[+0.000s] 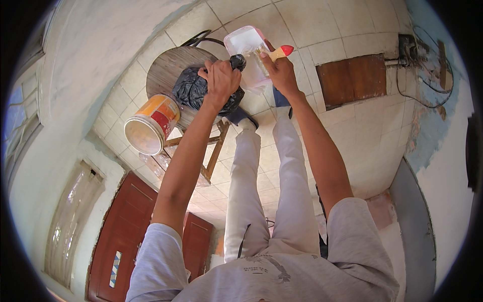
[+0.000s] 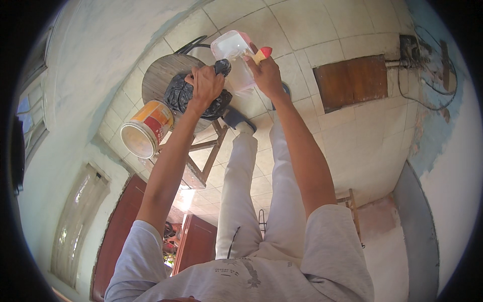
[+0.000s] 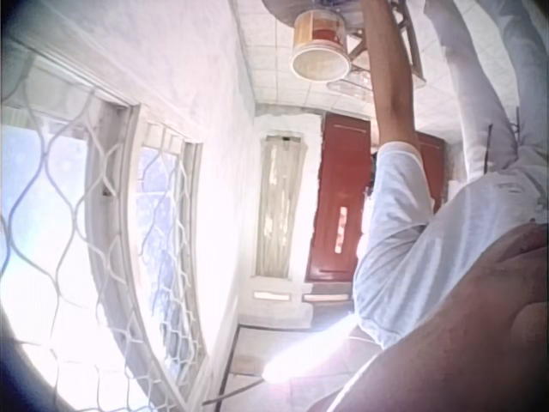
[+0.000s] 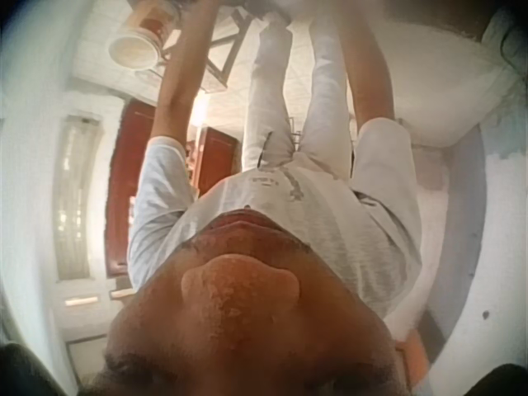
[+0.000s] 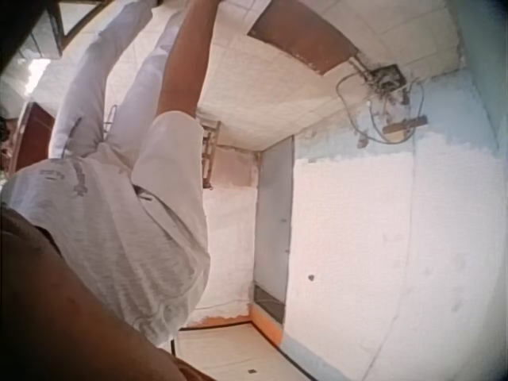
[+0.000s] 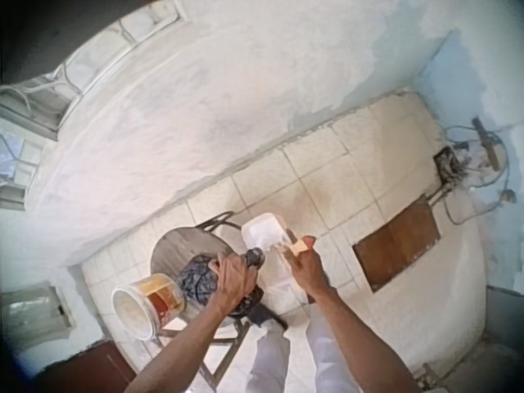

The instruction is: The person stirs a white liquid inside a small plastic tray with a paintbrush.

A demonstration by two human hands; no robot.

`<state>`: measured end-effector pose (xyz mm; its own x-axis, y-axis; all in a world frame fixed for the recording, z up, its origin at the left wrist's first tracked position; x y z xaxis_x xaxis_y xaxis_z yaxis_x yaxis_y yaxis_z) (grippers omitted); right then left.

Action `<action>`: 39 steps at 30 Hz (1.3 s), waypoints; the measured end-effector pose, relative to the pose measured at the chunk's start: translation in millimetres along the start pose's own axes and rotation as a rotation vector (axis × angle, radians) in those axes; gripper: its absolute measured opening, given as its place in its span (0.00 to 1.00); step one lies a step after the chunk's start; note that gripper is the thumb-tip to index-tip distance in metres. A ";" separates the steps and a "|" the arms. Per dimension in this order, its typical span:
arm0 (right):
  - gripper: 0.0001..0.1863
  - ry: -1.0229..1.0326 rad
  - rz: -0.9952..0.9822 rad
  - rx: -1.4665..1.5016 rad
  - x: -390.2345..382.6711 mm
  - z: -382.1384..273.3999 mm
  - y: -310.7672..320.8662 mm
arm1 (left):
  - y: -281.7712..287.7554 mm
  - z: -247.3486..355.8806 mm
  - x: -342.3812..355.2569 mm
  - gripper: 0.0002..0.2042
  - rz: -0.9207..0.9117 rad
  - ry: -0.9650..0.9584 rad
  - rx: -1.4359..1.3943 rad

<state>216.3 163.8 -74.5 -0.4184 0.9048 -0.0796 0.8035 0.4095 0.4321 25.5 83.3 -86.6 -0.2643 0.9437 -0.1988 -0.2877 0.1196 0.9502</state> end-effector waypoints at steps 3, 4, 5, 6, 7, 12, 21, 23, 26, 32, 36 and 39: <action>0.32 -0.108 -0.065 0.025 -5.8 20.4 2.9 | 22.7 26.3 3.1 0.10 0.016 0.048 -0.111; 0.33 -0.084 -0.040 0.012 -5.0 28.2 8.1 | 24.6 37.0 9.6 0.11 -0.112 0.108 -0.099; 0.34 -0.055 -0.018 0.012 -3.6 29.7 8.7 | 22.8 37.3 10.2 0.11 -0.236 0.174 -0.075; 0.34 -0.051 -0.022 0.020 -1.4 27.9 5.3 | 25.0 33.2 8.2 0.11 -0.234 0.180 -0.067; 0.33 -0.055 -0.036 0.024 0.6 27.1 1.8 | 28.9 31.5 7.1 0.12 -0.210 0.169 -0.074; 0.34 -0.083 -0.015 0.086 5.0 24.5 -1.3 | 36.2 37.8 7.4 0.15 -0.250 0.250 -0.008; 0.30 -0.031 0.036 0.061 7.2 10.1 1.8 | 23.4 31.3 7.6 0.24 -0.307 0.263 0.043; 0.27 -0.103 -0.015 0.023 4.3 22.3 -2.5 | 22.9 33.4 7.1 0.23 -0.299 0.230 0.039; 0.25 -0.053 0.035 0.062 4.2 22.9 -0.2 | 21.5 35.3 7.9 0.21 -0.307 0.182 0.030; 0.24 -0.068 0.036 0.140 7.4 24.2 0.6 | 34.4 39.4 3.9 0.24 -0.242 0.173 -0.008; 0.25 -0.079 0.016 0.171 8.9 25.9 -0.9 | 35.4 37.5 4.8 0.25 -0.198 0.235 -0.040; 0.25 -0.018 0.065 0.180 9.8 18.0 2.3 | 33.4 32.9 4.1 0.24 -0.169 0.252 -0.026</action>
<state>221.7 175.7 -90.4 -0.3568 0.9313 -0.0735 0.8919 0.3630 0.2696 45.0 101.3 -47.8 -0.4296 0.8045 -0.4102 -0.3701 0.2574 0.8926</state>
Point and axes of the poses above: each hand's wrist, its own x-axis towards the middle knuckle, its own y-axis out of the back of the hand, z = x × y, the point moved 9 cm from there along x, towards the middle knuckle, and after that the axes turned 13 degrees about y, right-handed, at the moved point
